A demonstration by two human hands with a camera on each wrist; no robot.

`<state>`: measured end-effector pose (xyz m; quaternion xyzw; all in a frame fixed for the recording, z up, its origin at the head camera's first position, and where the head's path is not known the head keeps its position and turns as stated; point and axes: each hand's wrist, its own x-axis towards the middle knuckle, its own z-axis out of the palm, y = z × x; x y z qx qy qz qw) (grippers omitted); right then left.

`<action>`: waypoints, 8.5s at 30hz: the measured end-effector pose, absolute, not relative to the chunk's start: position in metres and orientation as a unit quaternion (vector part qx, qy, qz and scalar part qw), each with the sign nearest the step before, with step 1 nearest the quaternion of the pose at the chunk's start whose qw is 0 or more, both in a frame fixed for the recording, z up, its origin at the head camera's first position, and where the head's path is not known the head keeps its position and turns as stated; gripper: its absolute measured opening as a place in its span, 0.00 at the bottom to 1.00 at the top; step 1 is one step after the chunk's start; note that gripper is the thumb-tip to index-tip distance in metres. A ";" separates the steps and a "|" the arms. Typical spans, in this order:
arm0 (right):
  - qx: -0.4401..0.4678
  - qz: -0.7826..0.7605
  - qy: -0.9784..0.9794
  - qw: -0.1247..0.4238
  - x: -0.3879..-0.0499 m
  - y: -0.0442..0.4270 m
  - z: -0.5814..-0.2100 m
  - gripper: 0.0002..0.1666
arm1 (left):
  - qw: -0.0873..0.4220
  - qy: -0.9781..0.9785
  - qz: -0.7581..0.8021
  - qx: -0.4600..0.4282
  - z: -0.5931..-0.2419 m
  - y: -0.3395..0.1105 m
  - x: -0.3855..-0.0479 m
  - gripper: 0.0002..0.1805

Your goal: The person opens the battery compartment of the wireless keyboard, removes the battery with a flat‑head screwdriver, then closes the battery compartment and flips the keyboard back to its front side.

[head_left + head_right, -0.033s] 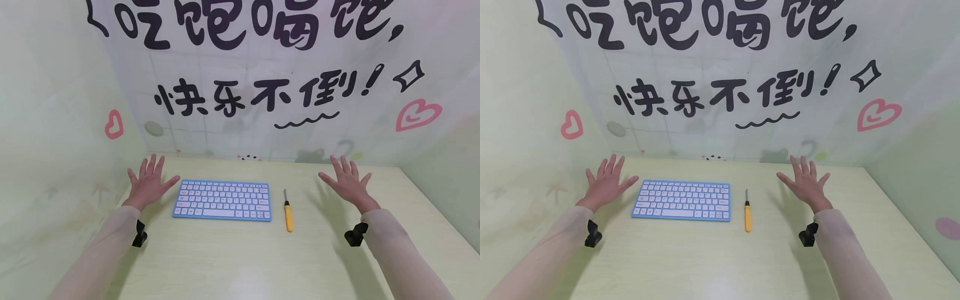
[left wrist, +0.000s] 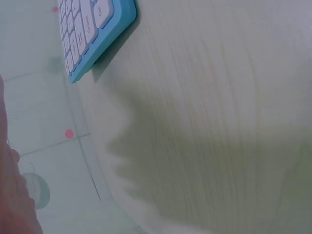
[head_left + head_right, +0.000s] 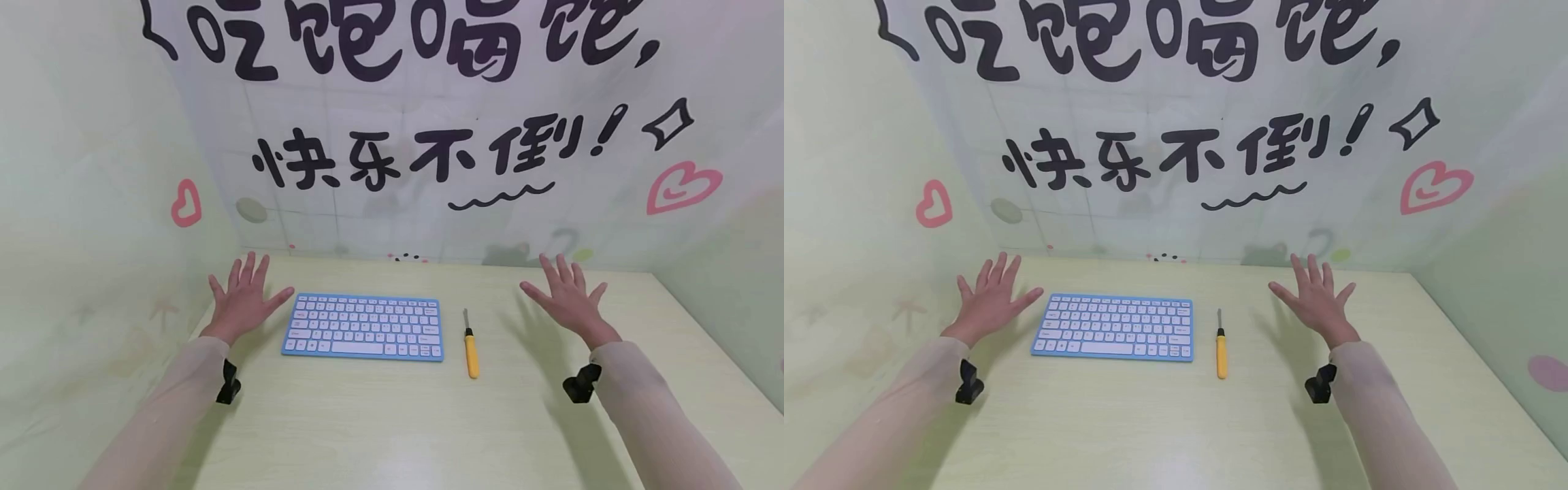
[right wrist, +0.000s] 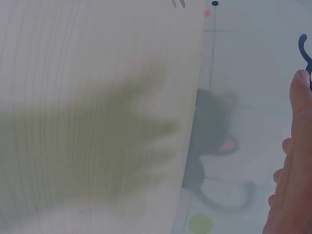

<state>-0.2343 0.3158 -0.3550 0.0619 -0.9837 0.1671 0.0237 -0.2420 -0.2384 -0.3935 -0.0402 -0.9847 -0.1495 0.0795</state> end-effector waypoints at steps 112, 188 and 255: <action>-0.011 0.450 -0.887 -0.100 -0.245 0.158 -0.386 0.24 | -0.120 -0.741 -0.659 0.048 -0.400 -0.216 -0.231 0.26; 0.136 0.454 -0.879 -0.052 -0.220 0.144 -0.360 0.23 | 0.057 -0.650 -0.755 0.068 -0.297 -0.193 -0.150 0.24; 0.316 0.260 -0.842 0.351 -0.170 0.071 -0.341 0.15 | 0.083 -0.607 -0.790 0.013 -0.282 -0.130 -0.151 0.30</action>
